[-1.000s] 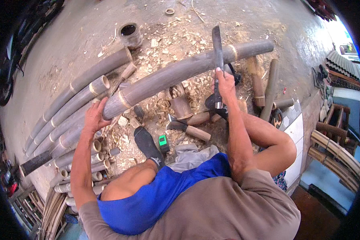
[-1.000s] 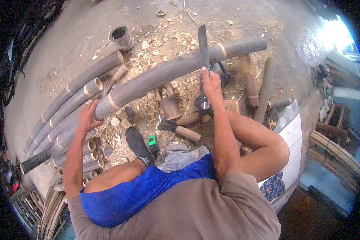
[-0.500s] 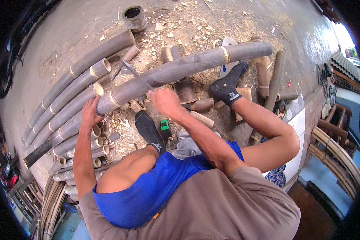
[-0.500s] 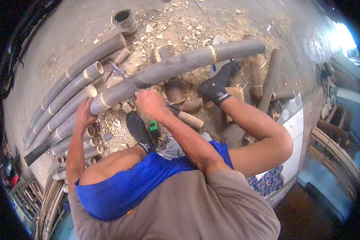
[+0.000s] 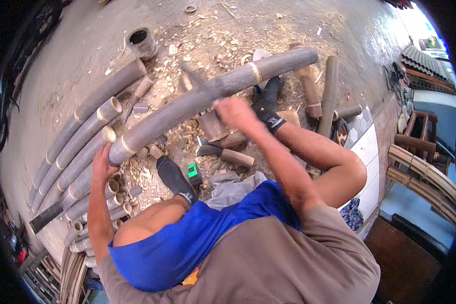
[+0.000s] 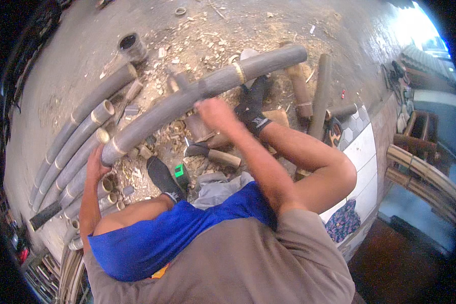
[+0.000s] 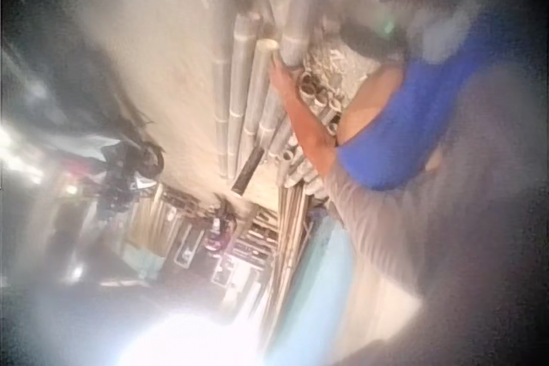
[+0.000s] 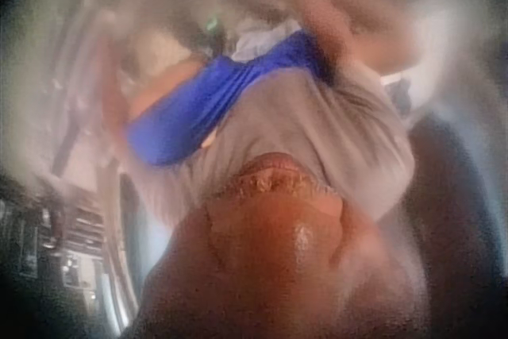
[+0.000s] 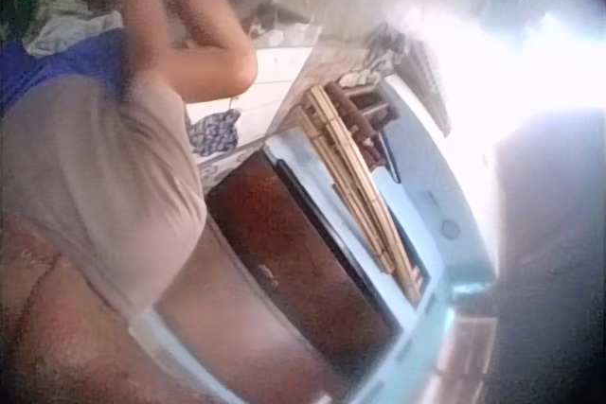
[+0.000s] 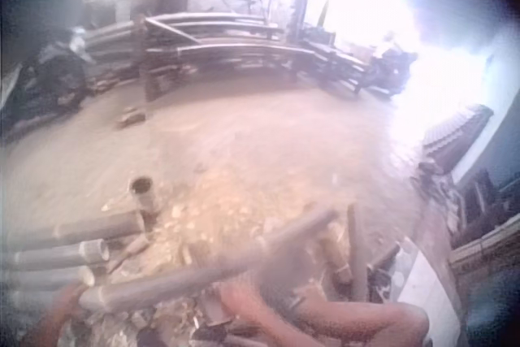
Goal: The person sits on the ground and assembles bamboo pieces by inserting smaller segments into larger ones, using a wooden mallet to tap them into place. They measure a bamboo piece with a tape measure and continue fitting components together.
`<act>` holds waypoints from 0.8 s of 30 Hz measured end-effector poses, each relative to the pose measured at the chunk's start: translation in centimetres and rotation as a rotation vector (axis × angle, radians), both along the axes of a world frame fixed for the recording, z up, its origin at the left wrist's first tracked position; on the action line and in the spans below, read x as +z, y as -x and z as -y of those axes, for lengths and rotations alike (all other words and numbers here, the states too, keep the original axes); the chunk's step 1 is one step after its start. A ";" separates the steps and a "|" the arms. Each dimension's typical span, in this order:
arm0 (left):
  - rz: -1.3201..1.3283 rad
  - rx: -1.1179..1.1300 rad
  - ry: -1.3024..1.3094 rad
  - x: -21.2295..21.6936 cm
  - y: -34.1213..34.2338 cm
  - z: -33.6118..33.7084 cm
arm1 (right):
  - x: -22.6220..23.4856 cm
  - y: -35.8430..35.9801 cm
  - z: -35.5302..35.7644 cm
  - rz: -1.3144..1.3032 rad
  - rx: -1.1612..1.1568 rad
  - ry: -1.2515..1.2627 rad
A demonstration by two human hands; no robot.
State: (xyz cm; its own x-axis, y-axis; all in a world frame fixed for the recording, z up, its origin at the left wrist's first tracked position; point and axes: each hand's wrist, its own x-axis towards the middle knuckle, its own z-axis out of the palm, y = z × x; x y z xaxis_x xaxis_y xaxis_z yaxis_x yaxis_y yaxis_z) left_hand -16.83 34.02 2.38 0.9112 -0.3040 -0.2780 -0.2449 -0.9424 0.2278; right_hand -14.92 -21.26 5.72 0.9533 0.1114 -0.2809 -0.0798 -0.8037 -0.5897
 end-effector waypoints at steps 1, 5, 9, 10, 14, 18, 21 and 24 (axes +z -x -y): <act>-0.029 0.007 0.015 0.5 -0.9 1.1 | -2.1 0.4 -0.7 -0.035 0.037 0.010; -0.007 0.055 -0.008 0.8 0.8 1.0 | -1.0 -0.3 3.8 0.058 -0.083 0.091; 0.011 0.017 0.021 0.4 -0.1 1.0 | -2.2 -0.9 22.2 0.067 -0.482 0.127; 0.009 0.015 0.013 0.7 -0.3 1.5 | -2.6 -0.8 24.1 0.133 -0.478 0.179; -0.039 0.057 -0.029 1.0 -0.1 1.7 | -1.2 -1.3 19.4 0.275 -0.266 0.171; 0.011 0.029 0.012 0.3 0.2 1.1 | 1.2 -2.0 9.7 -0.020 0.005 0.135; -0.033 0.044 -0.009 0.7 0.2 1.2 | 2.0 -2.4 12.4 -0.102 -0.197 0.053; 0.030 0.043 0.033 0.1 0.8 0.7 | -0.1 -2.7 23.0 0.182 -0.280 0.227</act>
